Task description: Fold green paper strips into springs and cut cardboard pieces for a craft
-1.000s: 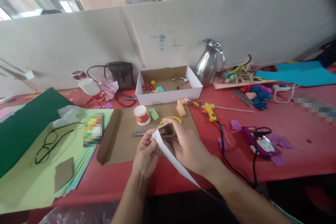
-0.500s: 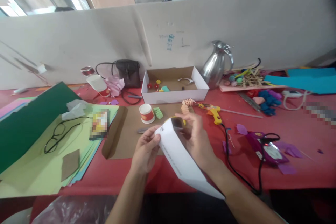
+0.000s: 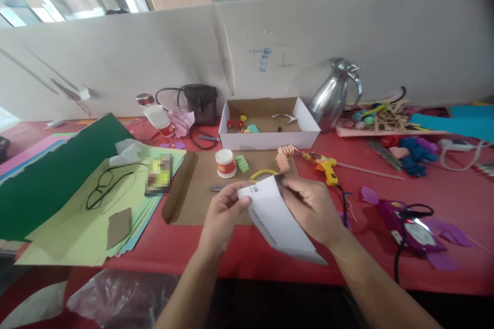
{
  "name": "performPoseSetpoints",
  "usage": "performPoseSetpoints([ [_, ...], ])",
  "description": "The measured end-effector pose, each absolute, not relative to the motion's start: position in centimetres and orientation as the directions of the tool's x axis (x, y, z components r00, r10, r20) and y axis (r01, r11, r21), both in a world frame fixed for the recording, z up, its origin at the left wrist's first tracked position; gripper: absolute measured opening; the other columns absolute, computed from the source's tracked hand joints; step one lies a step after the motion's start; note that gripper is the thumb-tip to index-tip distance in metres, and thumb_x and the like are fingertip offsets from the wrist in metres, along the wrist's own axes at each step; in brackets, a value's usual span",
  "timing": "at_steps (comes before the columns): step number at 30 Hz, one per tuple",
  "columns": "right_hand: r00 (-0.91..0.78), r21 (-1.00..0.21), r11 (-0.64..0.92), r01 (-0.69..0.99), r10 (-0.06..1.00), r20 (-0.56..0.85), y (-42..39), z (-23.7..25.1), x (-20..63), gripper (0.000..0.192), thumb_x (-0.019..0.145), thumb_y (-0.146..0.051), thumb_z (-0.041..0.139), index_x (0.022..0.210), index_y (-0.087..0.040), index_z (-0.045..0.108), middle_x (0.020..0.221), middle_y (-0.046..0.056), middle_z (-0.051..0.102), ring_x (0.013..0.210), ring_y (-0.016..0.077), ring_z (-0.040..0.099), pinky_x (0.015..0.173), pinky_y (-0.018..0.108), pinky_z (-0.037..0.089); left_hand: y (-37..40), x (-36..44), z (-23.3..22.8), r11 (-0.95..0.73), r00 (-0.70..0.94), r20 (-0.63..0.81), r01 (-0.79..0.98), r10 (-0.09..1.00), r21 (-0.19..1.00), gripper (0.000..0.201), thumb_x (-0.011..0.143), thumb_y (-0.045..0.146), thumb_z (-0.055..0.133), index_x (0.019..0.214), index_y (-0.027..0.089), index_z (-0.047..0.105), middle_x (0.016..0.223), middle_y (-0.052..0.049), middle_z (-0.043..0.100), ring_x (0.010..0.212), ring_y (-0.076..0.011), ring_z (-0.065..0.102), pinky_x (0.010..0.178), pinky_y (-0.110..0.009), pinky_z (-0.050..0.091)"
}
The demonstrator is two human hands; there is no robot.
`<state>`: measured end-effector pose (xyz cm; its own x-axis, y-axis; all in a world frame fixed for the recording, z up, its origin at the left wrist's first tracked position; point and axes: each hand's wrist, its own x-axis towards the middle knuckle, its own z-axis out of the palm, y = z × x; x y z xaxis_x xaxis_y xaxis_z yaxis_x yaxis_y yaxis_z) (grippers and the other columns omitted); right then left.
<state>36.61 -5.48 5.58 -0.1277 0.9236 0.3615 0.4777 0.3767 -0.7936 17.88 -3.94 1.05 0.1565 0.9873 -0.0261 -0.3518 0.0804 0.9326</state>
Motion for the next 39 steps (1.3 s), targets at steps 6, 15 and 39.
performPoseSetpoints([
  [6,-0.108,-0.812,0.349,0.467,0.934,0.34,-6.0,5.4,36.6,0.035,0.095,-0.029,0.043,0.062,-0.018,0.047,0.06,-0.002,0.05,0.056,0.0108,0.045,0.053,0.024,0.031,-3.9,18.7,0.3,0.035,0.051,-0.018,-0.362,0.999,0.931,0.023,0.072,0.018,0.075,0.095,0.017,0.072,0.09,-0.006,0.074,0.078,-0.0133,0.062,0.071,-0.022,0.046],
  [15,0.042,-0.812,0.24,0.532,0.95,0.308,-6.3,5.4,36.2,0.031,0.085,-0.041,0.061,0.065,-0.018,0.057,0.056,-0.002,0.055,0.052,0.0112,0.048,0.049,0.022,0.036,-4.5,19.8,1.5,0.03,0.046,-0.015,-0.35,0.999,0.936,0.023,0.074,0.02,0.075,0.096,0.017,0.07,0.09,-0.005,0.073,0.078,-0.0131,0.061,0.072,-0.022,0.046],
  [39,0.05,-0.937,0.156,0.311,0.982,0.18,-6.6,6.6,35.6,0.024,0.08,-0.039,0.067,0.079,-0.016,0.073,0.068,0.003,0.071,0.058,0.0175,0.063,0.05,0.025,0.048,-6.1,20.8,5.0,-0.046,-0.053,0.027,-0.398,0.998,0.916,0.017,0.082,0.027,0.069,0.093,0.021,0.058,0.075,0.001,0.065,0.066,-0.0101,0.058,0.061,-0.018,0.043],
])
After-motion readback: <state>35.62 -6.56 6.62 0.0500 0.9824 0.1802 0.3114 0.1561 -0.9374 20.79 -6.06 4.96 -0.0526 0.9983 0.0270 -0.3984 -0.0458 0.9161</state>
